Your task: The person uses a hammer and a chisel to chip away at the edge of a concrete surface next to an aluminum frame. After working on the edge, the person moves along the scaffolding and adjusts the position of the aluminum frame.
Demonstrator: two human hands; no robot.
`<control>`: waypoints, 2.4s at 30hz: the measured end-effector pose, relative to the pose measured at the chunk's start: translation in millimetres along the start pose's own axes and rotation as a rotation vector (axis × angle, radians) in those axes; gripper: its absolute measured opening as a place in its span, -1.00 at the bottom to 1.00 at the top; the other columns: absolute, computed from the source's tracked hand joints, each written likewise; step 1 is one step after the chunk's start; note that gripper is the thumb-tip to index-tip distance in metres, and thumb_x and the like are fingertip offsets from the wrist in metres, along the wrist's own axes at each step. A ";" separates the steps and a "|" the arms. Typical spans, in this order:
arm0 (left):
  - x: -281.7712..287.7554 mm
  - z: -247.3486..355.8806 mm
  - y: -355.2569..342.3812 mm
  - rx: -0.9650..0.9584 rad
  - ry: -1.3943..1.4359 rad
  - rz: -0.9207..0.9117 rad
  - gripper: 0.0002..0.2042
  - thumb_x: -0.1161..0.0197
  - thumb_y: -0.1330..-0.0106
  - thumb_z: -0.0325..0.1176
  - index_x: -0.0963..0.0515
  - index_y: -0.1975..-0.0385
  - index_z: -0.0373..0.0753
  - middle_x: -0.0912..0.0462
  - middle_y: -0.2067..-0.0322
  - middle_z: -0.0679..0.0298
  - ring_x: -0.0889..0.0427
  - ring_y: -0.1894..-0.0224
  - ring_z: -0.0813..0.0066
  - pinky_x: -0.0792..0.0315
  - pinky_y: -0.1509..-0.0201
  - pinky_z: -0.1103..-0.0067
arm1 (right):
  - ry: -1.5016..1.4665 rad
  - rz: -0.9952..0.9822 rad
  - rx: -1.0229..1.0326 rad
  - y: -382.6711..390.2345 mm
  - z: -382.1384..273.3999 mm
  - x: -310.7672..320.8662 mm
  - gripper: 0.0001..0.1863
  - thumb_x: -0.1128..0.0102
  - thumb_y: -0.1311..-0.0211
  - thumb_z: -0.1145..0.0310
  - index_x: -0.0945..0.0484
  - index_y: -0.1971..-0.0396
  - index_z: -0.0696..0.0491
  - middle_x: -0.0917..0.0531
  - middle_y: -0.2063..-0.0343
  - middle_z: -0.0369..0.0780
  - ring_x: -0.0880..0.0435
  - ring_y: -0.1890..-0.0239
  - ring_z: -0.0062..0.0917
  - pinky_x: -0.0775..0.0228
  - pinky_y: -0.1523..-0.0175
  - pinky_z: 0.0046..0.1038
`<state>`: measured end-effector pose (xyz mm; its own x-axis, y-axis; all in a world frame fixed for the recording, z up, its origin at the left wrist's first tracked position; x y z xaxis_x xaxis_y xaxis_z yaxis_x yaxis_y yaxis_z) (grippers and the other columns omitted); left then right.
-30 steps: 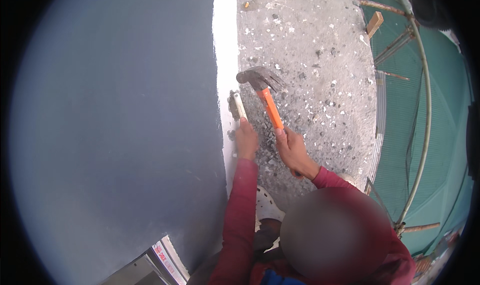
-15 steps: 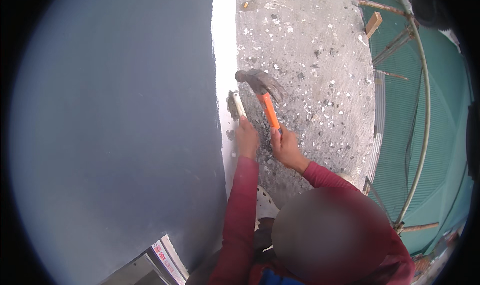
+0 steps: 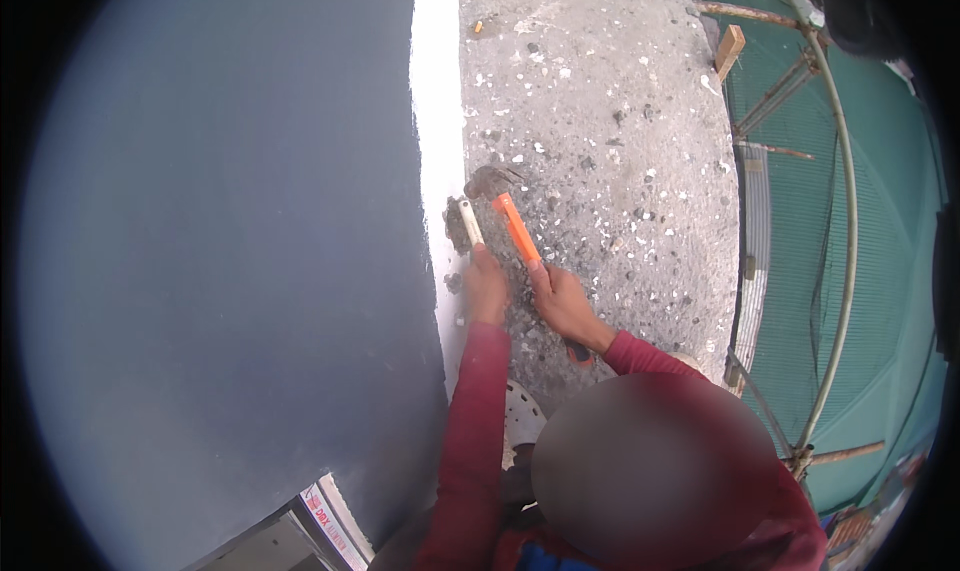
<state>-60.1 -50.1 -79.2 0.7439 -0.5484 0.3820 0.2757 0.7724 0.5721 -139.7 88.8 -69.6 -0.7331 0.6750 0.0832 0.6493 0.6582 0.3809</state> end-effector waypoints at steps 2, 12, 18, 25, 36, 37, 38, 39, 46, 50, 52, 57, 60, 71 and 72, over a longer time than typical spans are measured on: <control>0.1 2.5 0.6 -0.022 -0.033 0.002 -0.47 0.17 -0.58 0.20 -0.34 0.36 -0.19 -0.25 0.71 0.43 -0.21 0.78 0.63 -0.08 0.75 0.56 | -0.120 0.043 -0.105 -0.3 4.4 1.6 -0.37 0.14 -0.60 -0.06 -0.51 0.41 0.27 -0.56 0.66 -0.07 -0.59 0.59 -0.31 -0.39 0.38 -0.19; 0.8 6.5 3.9 0.021 0.025 -0.016 -0.47 0.20 -0.62 0.09 -0.38 0.49 -0.20 -0.30 0.72 0.42 -0.26 0.78 0.56 -0.11 0.74 0.53 | -0.103 0.064 -0.064 -4.8 6.0 2.5 -0.38 0.14 -0.59 -0.04 -0.53 0.39 0.27 -0.58 0.62 -0.03 -0.62 0.54 -0.21 -0.41 0.37 -0.16; 0.0 1.1 4.2 0.070 0.096 -0.027 -0.49 0.19 -0.62 0.10 -0.39 0.39 -0.24 -0.26 0.72 0.44 -0.23 0.78 0.59 -0.07 0.75 0.54 | 0.019 -0.091 -0.033 -6.5 1.3 -0.4 -0.42 0.12 -0.58 0.01 -0.55 0.31 0.32 -0.61 0.59 0.13 -0.67 0.46 0.07 -0.43 0.32 -0.05; -2.0 0.6 0.2 0.086 0.110 -0.051 -0.51 0.15 -0.61 0.12 -0.38 0.29 -0.24 -0.24 0.71 0.46 -0.20 0.79 0.61 -0.09 0.74 0.57 | -0.004 -0.035 0.013 -9.2 -1.2 8.3 -0.37 0.14 -0.58 -0.02 -0.57 0.33 0.32 -0.61 0.58 0.14 -0.67 0.45 0.08 -0.44 0.30 -0.04; -65.5 70.7 -1.9 0.597 1.565 -0.590 -0.65 0.03 -0.61 0.04 -0.42 0.27 -0.12 -0.29 0.63 0.50 -0.21 0.70 0.71 -0.15 0.66 0.68 | -0.187 0.090 -0.209 -3.5 33.6 50.4 -0.33 0.17 -0.59 -0.12 -0.48 0.51 0.21 -0.52 0.68 -0.14 -0.55 0.63 -0.36 -0.39 0.44 -0.23; -76.2 80.4 2.1 0.563 1.411 -0.509 -0.64 0.04 -0.61 0.04 -0.41 0.28 -0.12 -0.29 0.63 0.49 -0.21 0.69 0.70 -0.16 0.65 0.68 | -0.222 0.087 -0.238 -0.2 34.8 53.2 -0.33 0.17 -0.59 -0.13 -0.47 0.51 0.19 -0.50 0.69 -0.17 -0.53 0.65 -0.41 -0.37 0.47 -0.26; -86.4 89.1 7.1 0.492 1.294 -0.461 -0.63 0.04 -0.61 0.05 -0.41 0.28 -0.13 -0.28 0.63 0.48 -0.22 0.69 0.70 -0.17 0.65 0.68 | -0.242 0.093 -0.261 -0.5 34.9 56.5 -0.34 0.17 -0.59 -0.13 -0.46 0.51 0.18 -0.49 0.70 -0.21 -0.51 0.67 -0.46 -0.36 0.51 -0.29; -101.4 104.7 11.2 0.364 1.214 -0.512 -0.63 0.05 -0.61 0.05 -0.40 0.28 -0.14 -0.28 0.62 0.47 -0.22 0.68 0.70 -0.19 0.64 0.69 | -0.362 0.057 -0.328 4.8 35.8 58.6 -0.36 0.17 -0.59 -0.14 -0.44 0.50 0.14 -0.46 0.72 -0.30 -0.46 0.72 -0.57 -0.28 0.59 -0.39; -39.1 14.8 26.8 -0.039 0.149 -0.064 -0.56 0.17 -0.63 0.07 -0.37 0.20 -0.24 -0.29 0.61 0.42 -0.25 0.70 0.66 -0.19 0.67 0.60 | -0.201 0.043 -0.280 24.3 46.2 69.6 -0.39 0.17 -0.59 -0.14 -0.39 0.50 0.09 -0.43 0.69 -0.32 -0.37 0.77 -0.65 -0.23 0.69 -0.47; -3.7 -34.3 0.7 -0.155 -0.182 0.018 -0.52 0.15 -0.61 0.10 -0.40 0.28 -0.25 -0.31 0.63 0.40 -0.28 0.69 0.62 -0.20 0.68 0.57 | -0.199 0.040 -0.248 22.9 63.0 53.9 -0.39 0.17 -0.60 -0.12 -0.40 0.54 0.08 -0.45 0.69 -0.31 -0.38 0.76 -0.66 -0.22 0.66 -0.49; 5.7 -60.8 9.2 -0.035 -0.332 0.110 -0.51 0.15 -0.61 0.09 -0.41 0.28 -0.28 -0.33 0.63 0.39 -0.30 0.69 0.60 -0.20 0.67 0.55 | -0.162 0.052 -0.195 19.5 62.5 50.7 -0.39 0.17 -0.60 -0.12 -0.40 0.54 0.08 -0.44 0.68 -0.32 -0.37 0.75 -0.67 -0.21 0.66 -0.51; 11.4 -38.8 12.9 -0.267 -0.400 0.176 -0.44 0.20 -0.63 0.01 -0.53 0.22 -0.45 -0.53 0.52 0.16 -0.56 0.51 0.28 -0.45 0.31 0.29 | -0.224 -0.007 -0.263 19.5 51.8 49.0 -0.41 0.17 -0.59 -0.14 -0.38 0.48 0.08 -0.42 0.69 -0.35 -0.37 0.76 -0.68 -0.22 0.66 -0.52; 6.9 -35.0 12.7 -0.038 -0.142 0.125 -0.48 0.18 -0.61 0.11 -0.42 0.31 -0.29 -0.37 0.62 0.34 -0.33 0.70 0.56 -0.18 0.72 0.53 | -0.272 -0.029 -0.297 20.4 45.0 49.4 -0.41 0.17 -0.59 -0.14 -0.38 0.48 0.08 -0.41 0.70 -0.35 -0.37 0.76 -0.68 -0.24 0.67 -0.51; -17.4 -27.0 44.4 0.070 -0.072 0.014 -0.52 0.18 -0.62 0.12 -0.34 0.35 -0.20 -0.29 0.67 0.41 -0.23 0.75 0.63 -0.14 0.73 0.58 | -0.228 0.047 -0.252 13.5 42.9 54.7 -0.39 0.17 -0.60 -0.13 -0.39 0.52 0.09 -0.43 0.71 -0.35 -0.39 0.74 -0.69 -0.26 0.61 -0.52; -18.5 -30.7 48.7 0.166 -0.150 0.013 -0.52 0.17 -0.61 0.13 -0.33 0.32 -0.20 -0.27 0.68 0.42 -0.21 0.75 0.64 -0.12 0.73 0.58 | -0.234 0.056 -0.251 13.8 43.3 54.5 -0.39 0.18 -0.60 -0.13 -0.40 0.52 0.09 -0.43 0.71 -0.35 -0.39 0.73 -0.69 -0.26 0.61 -0.52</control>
<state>-41.8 7.5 -80.7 0.6446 -0.5899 0.4864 0.1537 0.7232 0.6734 -162.0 149.1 -99.8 -0.6126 0.7850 -0.0922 0.5956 0.5352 0.5990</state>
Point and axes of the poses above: each hand's wrist, its own y-axis away from the middle knuckle, its own x-axis out of the back of the hand, z = x × y, the point moved 5 cm from there along -y, towards the middle knuckle
